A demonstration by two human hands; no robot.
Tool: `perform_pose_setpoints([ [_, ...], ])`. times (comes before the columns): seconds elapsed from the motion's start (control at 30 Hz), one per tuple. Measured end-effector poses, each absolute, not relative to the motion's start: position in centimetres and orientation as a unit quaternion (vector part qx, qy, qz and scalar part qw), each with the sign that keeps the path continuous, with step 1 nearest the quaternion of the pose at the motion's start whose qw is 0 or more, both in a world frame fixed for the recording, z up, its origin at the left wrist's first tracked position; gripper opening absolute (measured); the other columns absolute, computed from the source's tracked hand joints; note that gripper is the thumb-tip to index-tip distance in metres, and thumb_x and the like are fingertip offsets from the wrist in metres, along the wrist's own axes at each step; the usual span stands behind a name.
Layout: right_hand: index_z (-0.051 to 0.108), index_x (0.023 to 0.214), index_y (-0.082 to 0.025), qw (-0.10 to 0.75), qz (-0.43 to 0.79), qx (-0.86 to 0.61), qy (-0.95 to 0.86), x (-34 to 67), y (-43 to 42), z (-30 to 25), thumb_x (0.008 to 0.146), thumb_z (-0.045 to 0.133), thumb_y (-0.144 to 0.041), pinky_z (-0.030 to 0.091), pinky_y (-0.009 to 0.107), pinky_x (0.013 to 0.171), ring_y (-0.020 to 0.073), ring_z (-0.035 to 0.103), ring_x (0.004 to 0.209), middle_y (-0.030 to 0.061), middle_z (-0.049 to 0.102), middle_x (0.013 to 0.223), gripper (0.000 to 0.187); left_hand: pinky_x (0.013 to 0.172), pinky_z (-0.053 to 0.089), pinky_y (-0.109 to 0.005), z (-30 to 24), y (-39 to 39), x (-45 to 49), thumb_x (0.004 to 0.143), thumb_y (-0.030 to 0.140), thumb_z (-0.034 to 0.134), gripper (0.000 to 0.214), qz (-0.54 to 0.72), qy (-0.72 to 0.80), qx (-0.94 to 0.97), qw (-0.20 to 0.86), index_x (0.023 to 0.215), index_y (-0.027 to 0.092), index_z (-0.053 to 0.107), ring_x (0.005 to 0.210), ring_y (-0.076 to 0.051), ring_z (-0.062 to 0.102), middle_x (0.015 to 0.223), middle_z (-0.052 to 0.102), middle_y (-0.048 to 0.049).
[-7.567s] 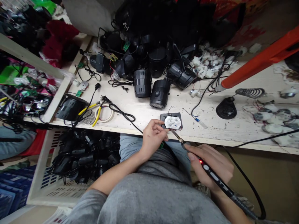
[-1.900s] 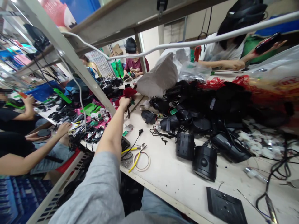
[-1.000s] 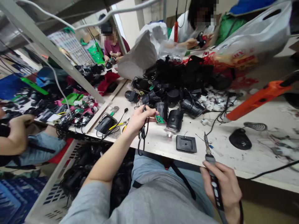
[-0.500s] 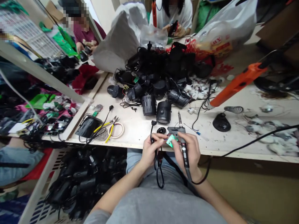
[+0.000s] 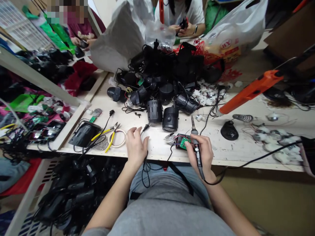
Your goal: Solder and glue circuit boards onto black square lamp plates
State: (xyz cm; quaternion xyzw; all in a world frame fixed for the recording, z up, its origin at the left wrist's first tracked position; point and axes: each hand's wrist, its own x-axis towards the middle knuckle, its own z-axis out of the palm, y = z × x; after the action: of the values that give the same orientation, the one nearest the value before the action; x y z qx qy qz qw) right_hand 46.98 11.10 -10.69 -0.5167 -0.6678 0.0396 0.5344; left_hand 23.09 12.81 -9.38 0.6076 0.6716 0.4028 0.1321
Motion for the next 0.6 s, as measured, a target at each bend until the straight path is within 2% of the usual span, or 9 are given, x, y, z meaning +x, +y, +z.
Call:
perform_pose_setpoints([
  [0.07, 0.061, 0.119, -0.019, 0.53, 0.05, -0.516, -0.671, 46.9, 11.0, -10.7, 0.089, 0.068, -0.013, 0.056, 0.034, 0.081, 0.0188, 0.063, 0.092, 0.0064, 0.061, 0.101, 0.032, 0.097, 0.05, -0.046, -8.4, 11.9, 25.1, 0.088, 0.03, 0.064, 0.025, 0.415, 0.612, 0.647, 0.186, 0.11, 0.018, 0.064, 0.109, -0.029, 0.061, 0.112, 0.062, -0.015],
  [0.13, 0.061, 0.12, -0.019, 0.527, 0.056, -0.511, -0.676, 46.7, 10.8, -10.7, 0.089, 0.068, -0.013, 0.056, 0.034, 0.079, 0.0186, 0.062, 0.091, 0.0062, 0.061, 0.1, 0.033, 0.089, 0.054, -0.038, -7.9, 11.2, 27.6, 0.09, 0.031, 0.065, 0.021, 0.415, 0.54, 0.663, 0.31, 0.107, 0.02, 0.064, 0.097, -0.024, 0.065, 0.103, 0.067, -0.01],
  [0.23, 0.06, 0.121, -0.019, 0.521, 0.045, -0.501, -0.689, 46.6, 10.7, -10.8, 0.089, 0.068, -0.012, 0.057, 0.033, 0.078, 0.0184, 0.062, 0.091, 0.0061, 0.06, 0.099, 0.034, 0.082, 0.056, -0.032, -8.3, 10.8, 31.0, 0.086, 0.029, 0.068, 0.015, 0.407, 0.495, 0.618, 0.456, 0.097, 0.021, 0.062, 0.087, -0.02, 0.068, 0.096, 0.069, -0.0058],
  [0.33, 0.06, 0.121, -0.02, 0.513, 0.017, -0.501, -0.697, 47.1, 10.7, -10.9, 0.089, 0.068, -0.012, 0.057, 0.032, 0.076, 0.0183, 0.063, 0.09, 0.0065, 0.061, 0.099, 0.034, 0.069, 0.056, -0.028, -9.6, 11.1, 32.7, 0.082, 0.027, 0.067, 0.015, 0.415, 0.497, 0.517, 0.56, 0.086, 0.021, 0.055, 0.071, -0.016, 0.065, 0.079, 0.064, -0.0008],
  [0.4, 0.061, 0.121, -0.021, 0.507, 0.001, -0.504, -0.699, 47.9, 10.7, -10.8, 0.089, 0.068, -0.013, 0.058, 0.033, 0.076, 0.0189, 0.063, 0.09, 0.0064, 0.063, 0.097, 0.034, 0.063, 0.054, -0.026, -10.2, 11.4, 33.1, 0.08, 0.026, 0.067, 0.016, 0.417, 0.505, 0.475, 0.588, 0.084, 0.021, 0.053, 0.064, -0.014, 0.062, 0.072, 0.06, 0.0014],
  [0.5, 0.063, 0.117, -0.021, 0.503, 0.011, -0.505, -0.701, 49.7, 10.0, -10.2, 0.091, 0.066, -0.015, 0.058, 0.033, 0.074, 0.0188, 0.064, 0.086, 0.0056, 0.065, 0.093, 0.027, 0.061, 0.049, -0.024, -10.3, 11.7, 33.0, 0.077, 0.023, 0.068, 0.015, 0.411, 0.532, 0.497, 0.549, 0.088, 0.02, 0.059, 0.065, -0.013, 0.061, 0.071, 0.062, 0.0011],
  [0.6, 0.064, 0.113, -0.02, 0.5, 0.06, -0.49, -0.712, 51.3, 8.2, -9.3, 0.092, 0.062, -0.013, 0.057, 0.031, 0.07, 0.0173, 0.065, 0.08, 0.0045, 0.067, 0.089, 0.022, 0.058, 0.045, -0.023, -9.8, 11.5, 32.9, 0.077, 0.023, 0.067, 0.022, 0.397, 0.542, 0.519, 0.529, 0.099, 0.021, 0.064, 0.06, -0.012, 0.058, 0.067, 0.061, 0.0027],
])
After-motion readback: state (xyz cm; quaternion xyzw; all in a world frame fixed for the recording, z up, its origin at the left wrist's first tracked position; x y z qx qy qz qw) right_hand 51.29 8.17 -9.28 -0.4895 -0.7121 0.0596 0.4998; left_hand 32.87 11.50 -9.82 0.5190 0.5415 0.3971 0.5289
